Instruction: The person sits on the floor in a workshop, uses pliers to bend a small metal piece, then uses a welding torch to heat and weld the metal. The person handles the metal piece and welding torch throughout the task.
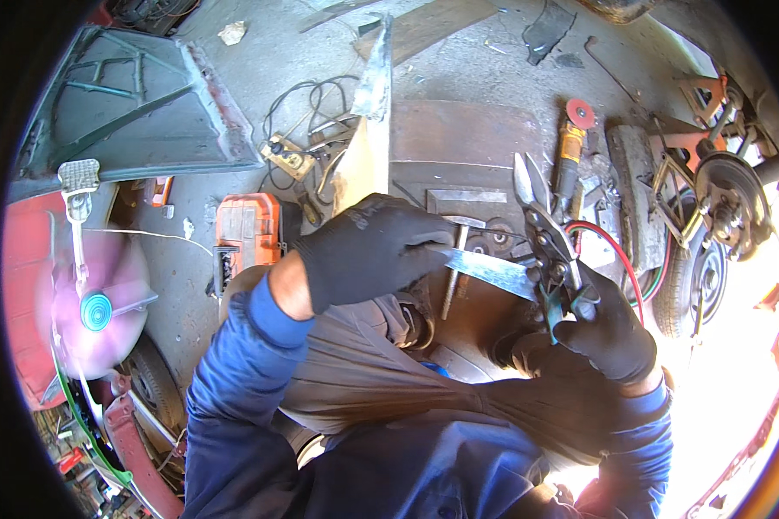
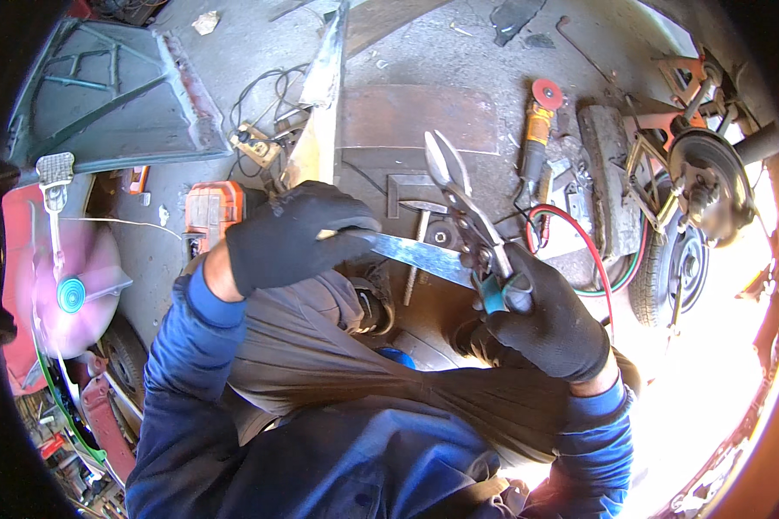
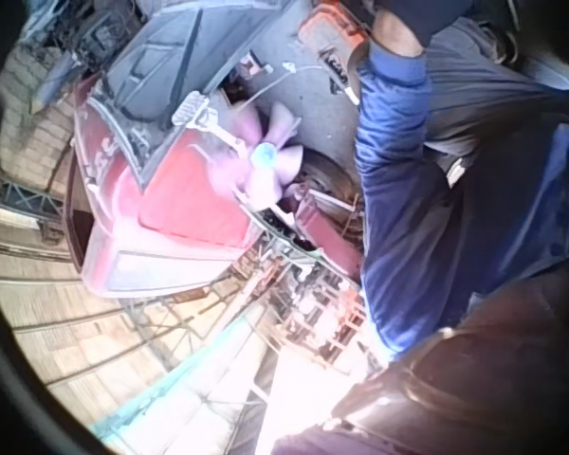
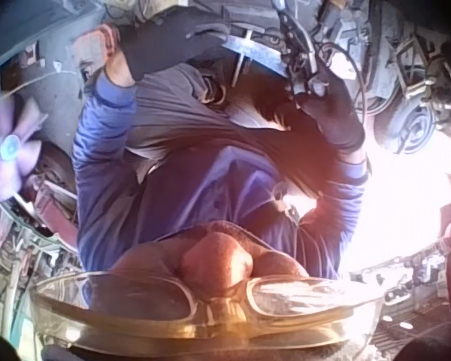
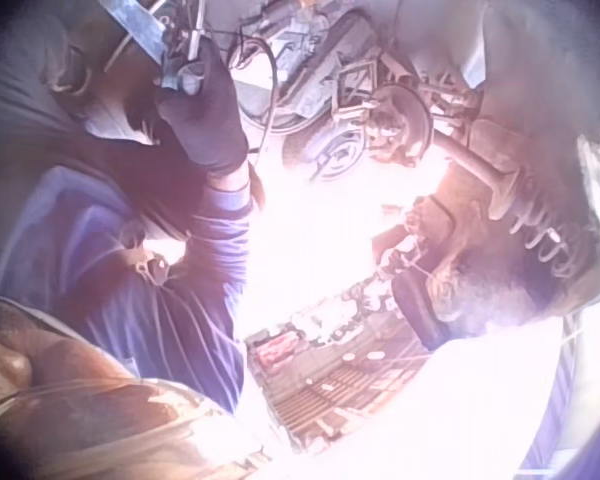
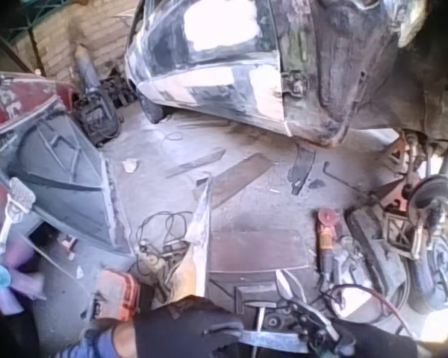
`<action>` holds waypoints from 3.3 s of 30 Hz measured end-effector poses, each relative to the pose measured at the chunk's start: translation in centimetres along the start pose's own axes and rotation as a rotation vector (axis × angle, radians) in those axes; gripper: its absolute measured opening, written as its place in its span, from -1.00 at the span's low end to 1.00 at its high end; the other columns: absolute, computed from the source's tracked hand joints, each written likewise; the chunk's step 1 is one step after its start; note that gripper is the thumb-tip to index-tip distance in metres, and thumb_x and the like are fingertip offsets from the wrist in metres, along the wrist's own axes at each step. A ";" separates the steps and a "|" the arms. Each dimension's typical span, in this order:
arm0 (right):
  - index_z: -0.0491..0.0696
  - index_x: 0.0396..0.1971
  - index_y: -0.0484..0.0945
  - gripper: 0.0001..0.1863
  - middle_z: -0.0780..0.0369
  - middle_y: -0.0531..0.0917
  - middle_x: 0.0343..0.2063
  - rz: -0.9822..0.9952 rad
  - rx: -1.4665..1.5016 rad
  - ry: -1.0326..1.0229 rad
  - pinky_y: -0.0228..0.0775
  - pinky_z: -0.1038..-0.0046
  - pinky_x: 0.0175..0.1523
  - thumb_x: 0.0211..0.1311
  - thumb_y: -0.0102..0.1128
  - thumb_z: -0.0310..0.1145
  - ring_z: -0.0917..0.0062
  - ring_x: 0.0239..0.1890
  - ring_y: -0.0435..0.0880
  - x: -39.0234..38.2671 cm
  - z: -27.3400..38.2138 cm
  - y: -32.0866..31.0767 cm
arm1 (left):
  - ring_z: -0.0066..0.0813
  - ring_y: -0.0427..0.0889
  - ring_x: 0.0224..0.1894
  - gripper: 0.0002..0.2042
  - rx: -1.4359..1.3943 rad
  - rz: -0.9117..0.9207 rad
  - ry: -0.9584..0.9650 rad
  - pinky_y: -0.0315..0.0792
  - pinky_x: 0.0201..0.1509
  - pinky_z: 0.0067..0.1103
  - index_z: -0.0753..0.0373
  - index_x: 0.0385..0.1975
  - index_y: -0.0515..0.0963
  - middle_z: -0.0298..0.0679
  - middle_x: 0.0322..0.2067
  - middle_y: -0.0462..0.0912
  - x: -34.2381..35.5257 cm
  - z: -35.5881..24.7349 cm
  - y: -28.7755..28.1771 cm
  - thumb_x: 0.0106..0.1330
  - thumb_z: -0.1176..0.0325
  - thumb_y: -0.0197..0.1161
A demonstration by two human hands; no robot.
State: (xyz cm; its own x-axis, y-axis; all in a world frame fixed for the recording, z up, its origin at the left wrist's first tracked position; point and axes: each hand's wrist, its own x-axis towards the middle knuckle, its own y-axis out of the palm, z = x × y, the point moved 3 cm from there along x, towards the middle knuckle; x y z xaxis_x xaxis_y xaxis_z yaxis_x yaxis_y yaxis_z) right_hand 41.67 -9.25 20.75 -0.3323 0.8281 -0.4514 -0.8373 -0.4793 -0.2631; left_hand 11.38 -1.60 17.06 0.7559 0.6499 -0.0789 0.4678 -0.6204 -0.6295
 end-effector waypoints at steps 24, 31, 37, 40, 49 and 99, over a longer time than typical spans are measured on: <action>-0.30 0.29 0.53 -0.25 0.04 0.78 -0.09 0.075 0.742 0.055 0.74 0.22 0.00 -0.06 0.34 -0.59 0.27 -0.07 0.85 -3.0 -2.4 -3.1 | -0.44 0.81 -0.18 -0.67 -1.198 0.229 -0.221 0.68 -0.03 -0.50 0.38 -0.09 0.71 -0.14 -0.17 0.83 -1.6 -1.7 -0.8 0.69 0.16 0.26; -0.21 0.29 0.57 -0.36 0.16 0.78 -0.05 0.089 0.227 0.075 0.68 0.34 0.10 0.12 0.34 -0.68 0.44 -0.04 0.81 -2.2 -1.5 -3.1 | -0.54 0.79 -0.25 -0.62 -0.748 0.355 -0.310 0.68 -0.12 -0.54 0.34 -0.02 0.78 -0.24 -0.27 0.83 -1.8 -0.5 -0.9 0.66 0.08 0.28; -0.10 0.34 0.60 -0.31 0.25 0.76 -0.05 0.023 0.166 0.130 0.54 0.40 0.16 0.09 0.30 -0.64 0.50 0.00 0.71 -2.2 -1.8 -2.5 | -0.34 0.78 -0.36 -0.65 -0.269 0.300 -0.407 0.62 -0.17 -0.39 0.24 -0.07 0.82 -0.16 -0.41 0.83 -1.0 1.2 -0.3 0.55 0.05 0.36; -0.13 0.25 0.62 -0.40 0.23 0.75 -0.16 0.023 0.047 0.068 0.55 0.40 0.11 0.11 0.30 -0.58 0.49 -0.07 0.72 -1.2 -2.1 -2.0 | -0.13 0.75 -0.31 -0.71 0.000 0.192 -0.390 0.60 -0.09 -0.35 0.24 0.01 0.81 0.02 -0.30 0.81 -1.1 1.1 0.0 0.54 0.15 0.38; -0.17 0.21 0.59 -0.41 0.18 0.74 -0.17 -0.067 0.541 0.066 0.60 0.39 -0.03 0.06 0.26 -0.59 0.46 -0.12 0.74 -1.4 -2.5 -2.1 | -0.39 0.80 0.00 -0.41 -0.086 -0.381 -0.055 0.63 0.11 -0.40 0.25 0.42 0.56 -0.19 0.06 0.83 -0.3 0.0 -2.0 0.41 0.23 0.48; -0.21 -0.01 0.65 -0.65 0.06 0.77 -0.27 -0.363 -0.025 -0.094 0.56 0.24 -0.02 0.40 0.32 -0.24 0.29 -0.20 0.77 7.5 -4.6 -7.6 | -0.44 0.77 -0.23 -0.67 -0.899 -0.206 -0.262 0.70 -0.03 -0.42 0.31 0.22 0.60 -0.23 -0.20 0.75 13.3 -0.5 -3.4 0.69 0.21 0.18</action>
State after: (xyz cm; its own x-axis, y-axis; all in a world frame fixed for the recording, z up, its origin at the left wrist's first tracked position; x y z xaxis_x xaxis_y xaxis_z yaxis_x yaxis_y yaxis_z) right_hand 47.55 -0.73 15.43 -0.0551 0.9679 -0.2453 -0.8974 -0.1557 -0.4129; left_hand 20.08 8.96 18.55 0.5443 0.7936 -0.2718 0.8389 -0.5170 0.1702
